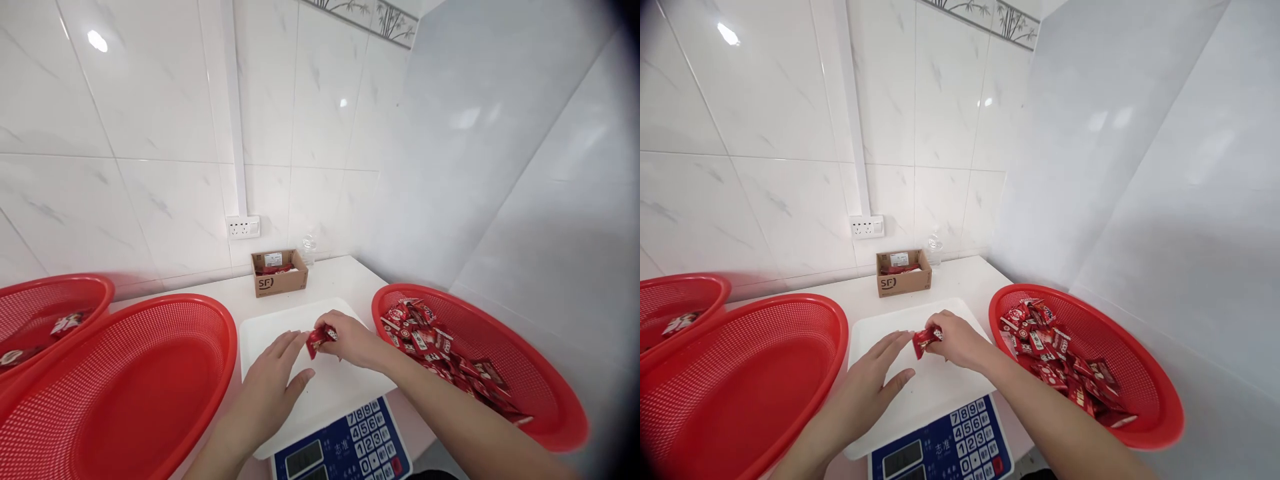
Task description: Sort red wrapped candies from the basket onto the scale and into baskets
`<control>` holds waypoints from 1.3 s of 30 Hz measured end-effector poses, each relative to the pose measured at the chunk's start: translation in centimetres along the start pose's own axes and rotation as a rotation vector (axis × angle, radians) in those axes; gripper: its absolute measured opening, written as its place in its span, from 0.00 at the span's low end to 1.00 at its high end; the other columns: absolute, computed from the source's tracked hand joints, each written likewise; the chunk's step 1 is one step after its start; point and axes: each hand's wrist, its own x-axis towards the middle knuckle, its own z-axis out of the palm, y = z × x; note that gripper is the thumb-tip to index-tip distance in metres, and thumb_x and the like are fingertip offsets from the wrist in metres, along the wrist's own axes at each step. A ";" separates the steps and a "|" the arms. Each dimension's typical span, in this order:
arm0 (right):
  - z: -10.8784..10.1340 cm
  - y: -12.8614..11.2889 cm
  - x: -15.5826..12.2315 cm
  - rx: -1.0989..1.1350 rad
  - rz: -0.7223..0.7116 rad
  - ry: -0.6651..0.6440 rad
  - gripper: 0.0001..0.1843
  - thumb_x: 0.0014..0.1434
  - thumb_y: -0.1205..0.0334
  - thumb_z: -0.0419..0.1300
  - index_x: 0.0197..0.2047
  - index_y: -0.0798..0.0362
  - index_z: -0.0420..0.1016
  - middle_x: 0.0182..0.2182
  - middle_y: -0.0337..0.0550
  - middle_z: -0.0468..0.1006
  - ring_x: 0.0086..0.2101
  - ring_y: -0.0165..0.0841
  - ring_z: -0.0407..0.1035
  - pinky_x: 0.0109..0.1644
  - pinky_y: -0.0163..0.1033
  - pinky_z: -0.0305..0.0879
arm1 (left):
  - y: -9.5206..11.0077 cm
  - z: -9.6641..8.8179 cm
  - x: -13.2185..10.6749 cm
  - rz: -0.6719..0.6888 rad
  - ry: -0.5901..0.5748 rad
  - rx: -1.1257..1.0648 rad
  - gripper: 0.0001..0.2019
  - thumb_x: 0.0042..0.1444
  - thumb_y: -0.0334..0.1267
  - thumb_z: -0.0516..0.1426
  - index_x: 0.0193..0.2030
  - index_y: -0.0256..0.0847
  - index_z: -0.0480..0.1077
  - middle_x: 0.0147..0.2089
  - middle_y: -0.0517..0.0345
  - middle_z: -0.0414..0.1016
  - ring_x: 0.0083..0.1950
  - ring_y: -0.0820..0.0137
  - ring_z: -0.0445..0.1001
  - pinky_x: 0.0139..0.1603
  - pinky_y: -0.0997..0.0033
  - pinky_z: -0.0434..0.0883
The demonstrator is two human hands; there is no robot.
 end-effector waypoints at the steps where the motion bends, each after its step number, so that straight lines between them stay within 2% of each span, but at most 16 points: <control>1: 0.3 -0.1 0.1 -0.008 -0.019 -0.008 0.15 0.47 0.62 0.62 0.40 0.50 0.71 0.39 0.41 0.69 0.34 0.32 0.67 0.30 0.36 0.68 | 0.0 0.0 0.0 -0.001 -0.011 0.008 0.23 0.63 0.44 0.47 0.65 0.49 0.53 0.66 0.55 0.56 0.66 0.61 0.56 0.60 0.55 0.63; 3: 0.6 -0.2 0.3 -0.037 -0.057 0.000 0.19 0.47 0.63 0.62 0.45 0.49 0.71 0.41 0.42 0.70 0.37 0.33 0.67 0.41 0.40 0.67 | -0.1 0.0 0.1 -0.008 -0.047 0.031 0.24 0.63 0.44 0.47 0.65 0.47 0.53 0.67 0.55 0.55 0.67 0.60 0.53 0.61 0.53 0.61; 5: 0.6 -0.2 0.4 -0.063 -0.071 0.016 0.22 0.48 0.63 0.62 0.48 0.51 0.70 0.41 0.43 0.71 0.38 0.33 0.67 0.46 0.42 0.65 | -0.3 0.0 0.2 -0.017 -0.099 0.064 0.24 0.62 0.43 0.48 0.64 0.45 0.54 0.68 0.54 0.53 0.68 0.59 0.49 0.63 0.51 0.58; 11: 0.1 0.7 0.3 -0.077 -0.036 0.016 0.21 0.51 0.64 0.58 0.50 0.53 0.69 0.44 0.45 0.71 0.39 0.34 0.67 0.45 0.42 0.64 | -0.5 0.2 0.4 0.018 -0.234 0.083 0.24 0.61 0.39 0.49 0.64 0.45 0.55 0.68 0.58 0.53 0.69 0.58 0.43 0.66 0.48 0.50; 16: 0.2 1.3 -0.4 -0.112 -0.039 0.045 0.19 0.54 0.65 0.55 0.50 0.52 0.69 0.48 0.46 0.70 0.39 0.33 0.68 0.47 0.43 0.63 | -0.5 0.4 0.5 0.012 -0.264 0.103 0.23 0.61 0.37 0.49 0.64 0.44 0.56 0.67 0.58 0.55 0.69 0.57 0.43 0.67 0.48 0.49; 20: 0.7 0.9 -0.8 -0.193 -0.092 -0.033 0.18 0.54 0.61 0.58 0.49 0.51 0.71 0.47 0.45 0.71 0.41 0.34 0.67 0.47 0.41 0.63 | -0.7 0.5 0.6 0.014 -0.258 0.081 0.24 0.61 0.38 0.50 0.64 0.44 0.56 0.67 0.58 0.56 0.69 0.57 0.44 0.67 0.48 0.48; 23: 1.2 0.5 -0.8 -0.306 -0.132 -0.068 0.15 0.53 0.60 0.60 0.45 0.50 0.73 0.45 0.45 0.73 0.44 0.37 0.66 0.48 0.41 0.61 | -0.7 0.5 0.6 0.010 -0.248 0.056 0.23 0.60 0.38 0.51 0.63 0.46 0.57 0.66 0.58 0.57 0.69 0.57 0.46 0.67 0.48 0.49; 26: 1.6 0.1 -0.8 -0.399 -0.141 -0.068 0.12 0.52 0.63 0.60 0.42 0.50 0.73 0.43 0.44 0.74 0.44 0.38 0.65 0.45 0.41 0.60 | -0.6 0.5 0.5 0.013 -0.237 0.041 0.22 0.60 0.38 0.51 0.62 0.47 0.58 0.66 0.58 0.58 0.68 0.56 0.48 0.66 0.48 0.49; 30: 2.1 -0.2 -1.0 -0.416 -0.123 -0.048 0.12 0.50 0.67 0.58 0.41 0.51 0.70 0.39 0.44 0.74 0.42 0.38 0.65 0.42 0.39 0.58 | -0.6 0.6 0.5 -0.018 -0.182 0.015 0.21 0.60 0.40 0.51 0.60 0.43 0.60 0.63 0.52 0.62 0.66 0.56 0.53 0.64 0.51 0.53; 34: 2.7 -0.4 -1.4 -0.394 -0.072 -0.003 0.12 0.48 0.70 0.57 0.38 0.50 0.68 0.35 0.42 0.74 0.37 0.35 0.66 0.36 0.37 0.56 | -0.4 0.6 0.7 -0.127 -0.096 -0.051 0.19 0.61 0.41 0.50 0.58 0.41 0.62 0.57 0.46 0.68 0.59 0.55 0.64 0.54 0.54 0.64; 36: 3.0 -0.4 -1.6 -0.369 -0.052 0.028 0.11 0.48 0.71 0.56 0.37 0.50 0.67 0.34 0.41 0.74 0.36 0.34 0.66 0.36 0.36 0.55 | -0.3 0.5 0.8 -0.153 -0.101 -0.073 0.17 0.60 0.40 0.50 0.55 0.42 0.64 0.53 0.46 0.70 0.53 0.55 0.68 0.48 0.57 0.66; 39: 3.3 -0.3 -1.7 -0.322 -0.038 0.062 0.10 0.50 0.71 0.54 0.36 0.50 0.66 0.35 0.39 0.74 0.35 0.32 0.66 0.36 0.35 0.55 | -0.1 0.4 0.8 -0.140 -0.117 -0.090 0.13 0.59 0.38 0.50 0.50 0.45 0.68 0.47 0.50 0.72 0.48 0.57 0.70 0.43 0.60 0.66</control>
